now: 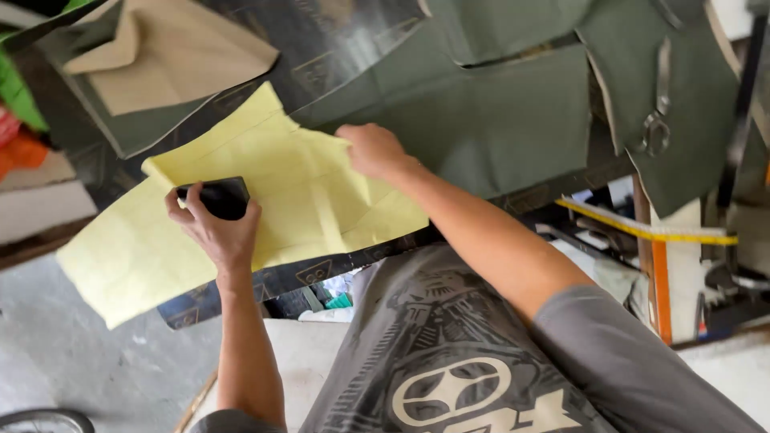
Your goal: The person arranges and folds pattern paper and fabric pieces on a worktable. They then measure and mark a large green fabric piece with a tape measure and pencil, and cut along the marked lines using shears.
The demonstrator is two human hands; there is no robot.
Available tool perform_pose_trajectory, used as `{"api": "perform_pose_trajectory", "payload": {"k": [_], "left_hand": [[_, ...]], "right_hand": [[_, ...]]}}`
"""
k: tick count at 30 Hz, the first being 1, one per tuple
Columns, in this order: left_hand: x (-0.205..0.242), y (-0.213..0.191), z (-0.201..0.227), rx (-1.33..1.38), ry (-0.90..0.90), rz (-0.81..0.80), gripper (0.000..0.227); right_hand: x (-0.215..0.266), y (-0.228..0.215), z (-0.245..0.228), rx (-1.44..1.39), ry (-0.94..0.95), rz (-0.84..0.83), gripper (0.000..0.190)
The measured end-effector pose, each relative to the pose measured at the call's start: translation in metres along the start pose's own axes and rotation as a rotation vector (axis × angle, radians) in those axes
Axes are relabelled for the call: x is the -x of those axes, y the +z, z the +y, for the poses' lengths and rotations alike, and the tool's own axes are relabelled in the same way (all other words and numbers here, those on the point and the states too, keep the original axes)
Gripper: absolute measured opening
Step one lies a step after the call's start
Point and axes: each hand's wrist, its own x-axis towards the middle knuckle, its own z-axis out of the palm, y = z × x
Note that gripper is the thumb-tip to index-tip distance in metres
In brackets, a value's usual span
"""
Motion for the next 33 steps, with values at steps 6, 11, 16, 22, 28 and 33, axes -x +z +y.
{"api": "perform_pose_trajectory", "payload": {"k": [6, 11, 16, 22, 28, 33], "left_hand": [[0.015, 0.031, 0.012, -0.087, 0.213, -0.08, 0.077], [0.031, 0.049, -0.006, -0.12, 0.25, -0.063, 0.075], [0.044, 0.067, -0.001, -0.128, 0.099, -0.095, 0.081], [0.068, 0.103, 0.107, -0.114, 0.247, -0.011, 0.074], [0.126, 0.213, 0.316, 0.475, 0.66, -0.435, 0.035], [0.165, 0.304, 0.441, 0.262, 0.847, -0.704, 0.043]], "right_hand": [[0.051, -0.037, 0.013, 0.159, 0.121, -0.089, 0.057], [0.154, -0.117, 0.103, 0.109, 0.023, 0.537, 0.035], [0.26, -0.165, 0.24, 0.207, 0.426, 0.798, 0.026], [0.246, -0.183, 0.255, 0.134, 0.629, 0.862, 0.046], [0.23, -0.187, 0.26, 0.13, 0.635, 0.849, 0.03], [0.232, -0.2, 0.272, -0.122, 0.728, 0.756, 0.043]]}}
